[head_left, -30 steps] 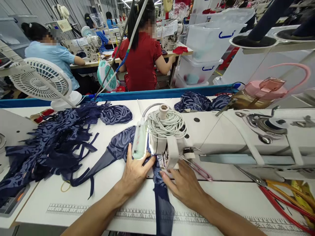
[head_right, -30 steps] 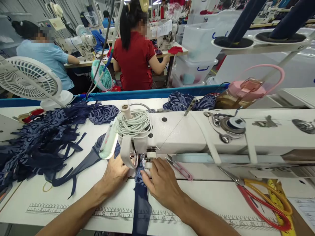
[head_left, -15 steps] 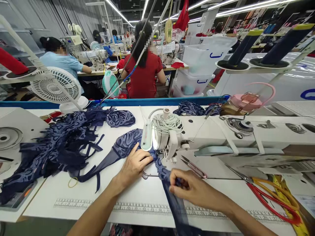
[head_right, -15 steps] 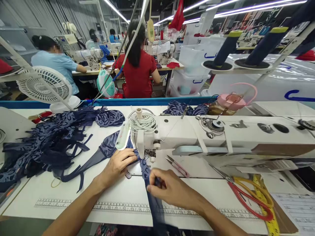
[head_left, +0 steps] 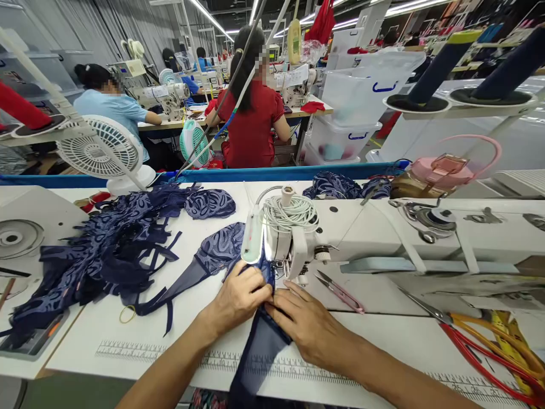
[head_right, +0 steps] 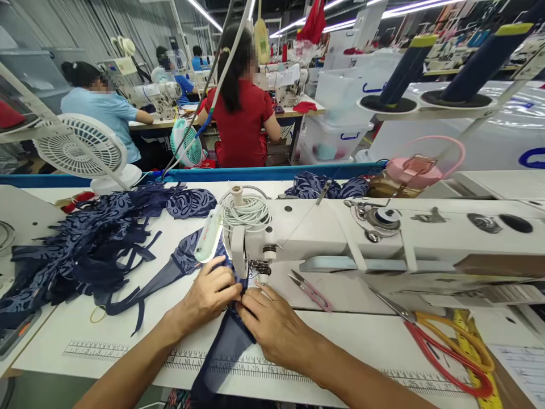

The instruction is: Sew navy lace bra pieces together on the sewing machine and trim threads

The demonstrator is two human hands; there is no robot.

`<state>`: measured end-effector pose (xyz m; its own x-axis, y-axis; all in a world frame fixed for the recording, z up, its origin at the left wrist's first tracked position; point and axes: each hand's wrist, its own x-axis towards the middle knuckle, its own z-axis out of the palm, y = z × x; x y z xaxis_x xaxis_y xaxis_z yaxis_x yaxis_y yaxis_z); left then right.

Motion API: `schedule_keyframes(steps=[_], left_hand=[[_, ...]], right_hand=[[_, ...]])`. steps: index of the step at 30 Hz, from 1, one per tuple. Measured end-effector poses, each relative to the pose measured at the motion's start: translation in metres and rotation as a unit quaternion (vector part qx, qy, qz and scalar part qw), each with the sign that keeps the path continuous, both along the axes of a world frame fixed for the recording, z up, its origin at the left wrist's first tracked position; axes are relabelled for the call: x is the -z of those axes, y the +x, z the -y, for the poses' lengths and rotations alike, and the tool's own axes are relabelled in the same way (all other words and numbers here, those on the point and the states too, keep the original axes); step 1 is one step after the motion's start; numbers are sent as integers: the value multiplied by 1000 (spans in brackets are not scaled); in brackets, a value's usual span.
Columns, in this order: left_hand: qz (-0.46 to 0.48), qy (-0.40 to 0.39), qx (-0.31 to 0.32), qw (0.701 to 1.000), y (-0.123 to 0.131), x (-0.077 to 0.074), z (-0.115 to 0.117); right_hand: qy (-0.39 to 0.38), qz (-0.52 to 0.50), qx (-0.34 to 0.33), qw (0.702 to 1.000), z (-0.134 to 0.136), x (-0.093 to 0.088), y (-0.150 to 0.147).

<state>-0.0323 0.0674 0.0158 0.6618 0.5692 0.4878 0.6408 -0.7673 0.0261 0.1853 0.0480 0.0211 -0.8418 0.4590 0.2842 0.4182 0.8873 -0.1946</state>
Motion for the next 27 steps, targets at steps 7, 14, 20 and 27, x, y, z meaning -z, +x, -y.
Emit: schedule_keyframes(steps=[7, 14, 20, 27], left_hand=[[-10, -16, 14, 1000, 3, 7, 2], [-27, -34, 19, 999, 6, 0, 8], [-29, -79, 8, 996, 9, -6, 3], [19, -30, -24, 999, 9, 2, 1]], right_hand=[[-24, -53, 7, 998, -5, 12, 9], [-33, -51, 27, 998, 0, 12, 11], [-33, -71, 36, 996, -4, 17, 16], [-36, -54, 58, 996, -4, 13, 15]])
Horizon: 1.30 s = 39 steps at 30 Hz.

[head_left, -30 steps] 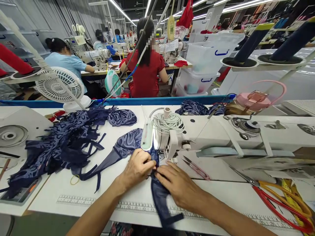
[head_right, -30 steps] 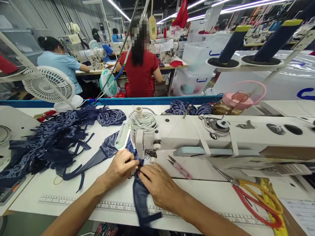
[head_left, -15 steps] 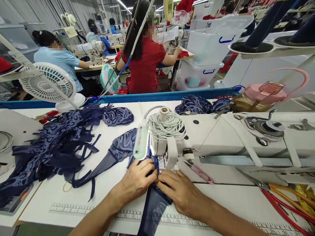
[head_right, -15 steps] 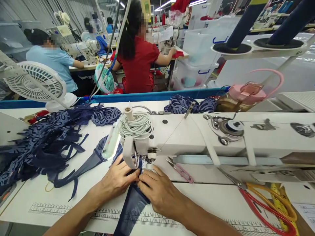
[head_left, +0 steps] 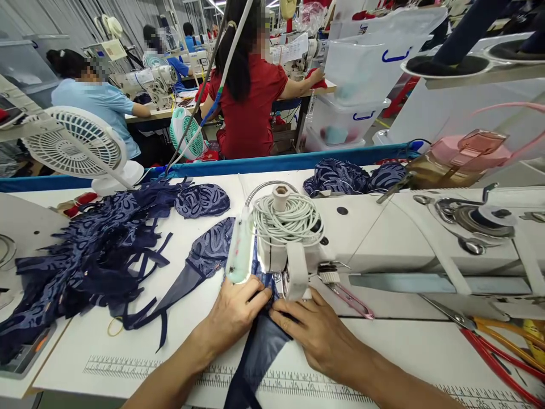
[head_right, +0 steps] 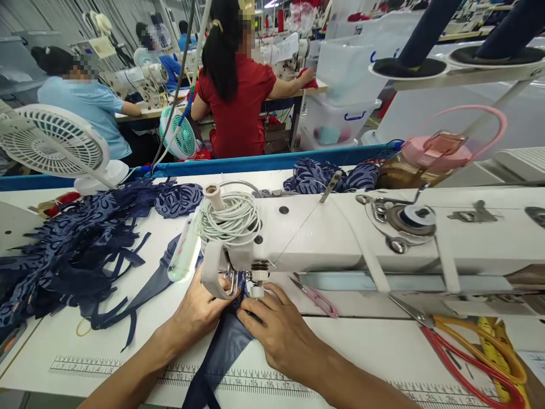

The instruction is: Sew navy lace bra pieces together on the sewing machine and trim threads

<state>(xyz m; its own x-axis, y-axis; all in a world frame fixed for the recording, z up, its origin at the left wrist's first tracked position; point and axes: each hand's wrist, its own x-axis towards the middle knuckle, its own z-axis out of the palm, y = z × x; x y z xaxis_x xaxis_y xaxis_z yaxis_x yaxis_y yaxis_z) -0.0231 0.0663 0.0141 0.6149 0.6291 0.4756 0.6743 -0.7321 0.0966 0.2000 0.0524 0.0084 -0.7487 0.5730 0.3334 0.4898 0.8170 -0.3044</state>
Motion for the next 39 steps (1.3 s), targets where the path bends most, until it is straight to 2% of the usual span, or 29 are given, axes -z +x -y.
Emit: schedule_keyframes(steps=[9, 13, 17, 22, 26, 31, 35, 39], left_hand=[[-21, -24, -19, 999, 1, 16, -7], [-10, 14, -64, 998, 12, 10, -2], [-35, 53, -91, 994, 20, 3, 8], [39, 3, -97, 995, 17, 1, 13], [25, 0, -121, 992, 23, 4, 22], [53, 14, -95, 994, 23, 10, 25], [18, 43, -55, 997, 12, 12, 7], [-16, 2, -38, 999, 12, 10, -9]], right_hand=[[14, 11, 35, 999, -6, 7, -2], [17, 50, 58, 997, -8, 6, -7], [25, 41, 59, 997, -2, 3, -7], [29, 31, 51, 998, 2, 1, -6], [32, -1, 46, 998, 3, 0, -4], [40, -33, 35, 998, 3, 2, 2], [42, -19, 44, 998, -1, 7, 1], [43, 11, 73, 996, -6, 10, -6]])
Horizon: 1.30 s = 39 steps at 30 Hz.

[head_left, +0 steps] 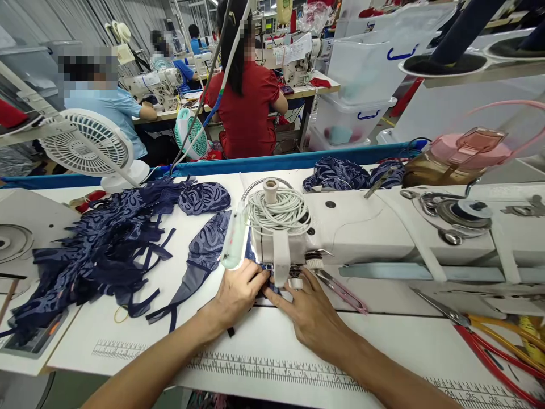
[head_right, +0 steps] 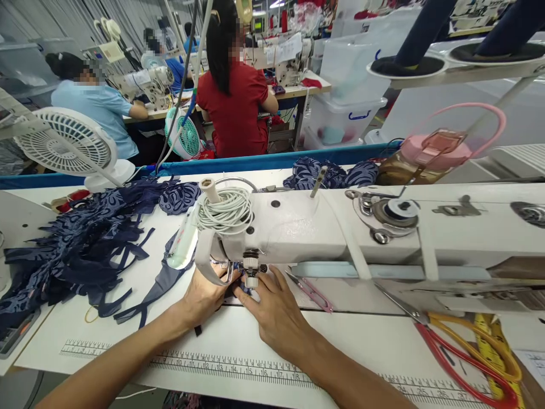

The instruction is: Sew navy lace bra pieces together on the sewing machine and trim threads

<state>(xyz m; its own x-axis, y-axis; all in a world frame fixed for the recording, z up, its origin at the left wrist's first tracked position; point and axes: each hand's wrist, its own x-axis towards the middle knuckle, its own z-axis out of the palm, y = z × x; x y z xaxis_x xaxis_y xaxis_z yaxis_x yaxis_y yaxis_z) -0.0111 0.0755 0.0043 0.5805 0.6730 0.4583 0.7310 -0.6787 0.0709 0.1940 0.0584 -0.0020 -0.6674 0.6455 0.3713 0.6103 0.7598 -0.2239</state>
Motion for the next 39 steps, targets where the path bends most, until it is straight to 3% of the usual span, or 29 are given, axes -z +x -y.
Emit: schedule_keyframes(steps=[5, 11, 16, 23, 33, 39], left_hand=[[13, -3, -92, 996, 11, 0, 11], [112, -46, -45, 992, -1, 0, 16], [121, -49, -48, 990, 0, 3, 18], [114, -84, 4, 990, -7, 5, 8], [108, -84, -48, 989, -2, 1, 6], [90, -76, -27, 993, -3, 1, 5]], right_hand=[[-29, 18, 5, 999, 4, -3, -2], [-2, 22, -8, 1000, 11, -3, -2], [3, 8, -27, 1000, 12, -3, -1], [7, 9, -15, 1000, 8, -3, 0], [22, 40, -13, 999, 7, -2, -1], [29, 11, -20, 999, 8, -4, -1]])
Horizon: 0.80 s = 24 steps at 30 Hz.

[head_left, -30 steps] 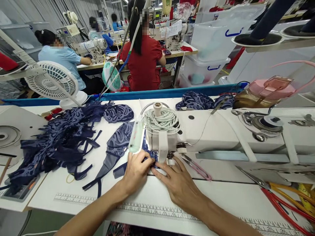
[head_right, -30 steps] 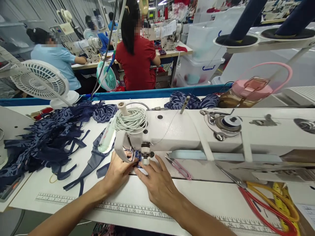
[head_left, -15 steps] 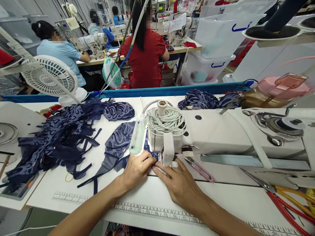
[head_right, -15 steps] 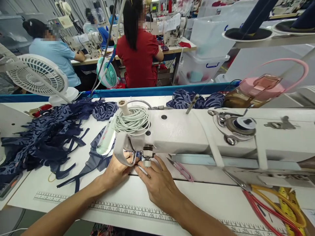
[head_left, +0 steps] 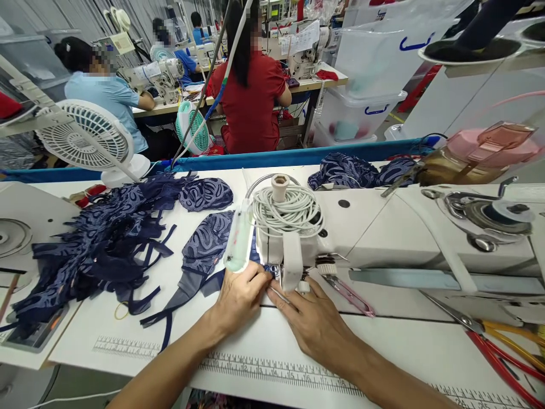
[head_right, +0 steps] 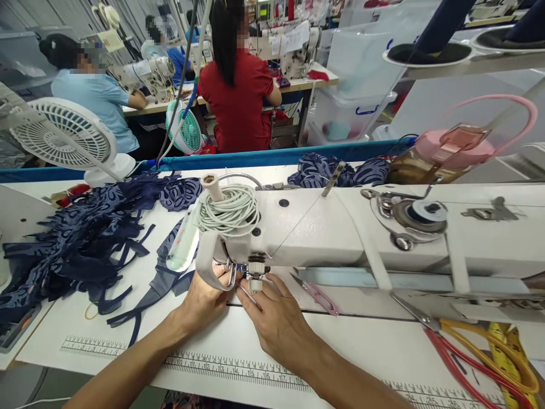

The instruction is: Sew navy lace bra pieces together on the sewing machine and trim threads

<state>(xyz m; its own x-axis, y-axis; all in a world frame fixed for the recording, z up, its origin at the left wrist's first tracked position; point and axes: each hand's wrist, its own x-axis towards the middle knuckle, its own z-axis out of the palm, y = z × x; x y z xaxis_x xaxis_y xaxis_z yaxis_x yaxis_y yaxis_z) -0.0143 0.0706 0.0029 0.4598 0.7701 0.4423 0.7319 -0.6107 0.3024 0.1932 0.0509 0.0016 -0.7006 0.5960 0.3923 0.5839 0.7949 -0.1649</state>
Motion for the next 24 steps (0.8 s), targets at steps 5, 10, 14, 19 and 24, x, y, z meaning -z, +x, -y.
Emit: schedule_keyframes(steps=[5, 10, 14, 19, 24], left_hand=[[-38, 15, 16, 999, -1, 1, 0], [-113, 97, 15, 989, 2, 0, 7], [-134, 118, 34, 983, 4, -8, 13], [-90, 27, 55, 994, -8, -10, 14], [-66, -18, 77, 995, -17, -10, 6]], right_hand=[[-4, -13, 1, 1000, -2, -1, 0], [-28, -100, 17, 994, -8, -3, 1], [-31, -71, 87, 993, -17, -1, 1], [17, -29, 54, 998, -19, 3, 2], [27, -14, 59, 998, -18, 6, 2]])
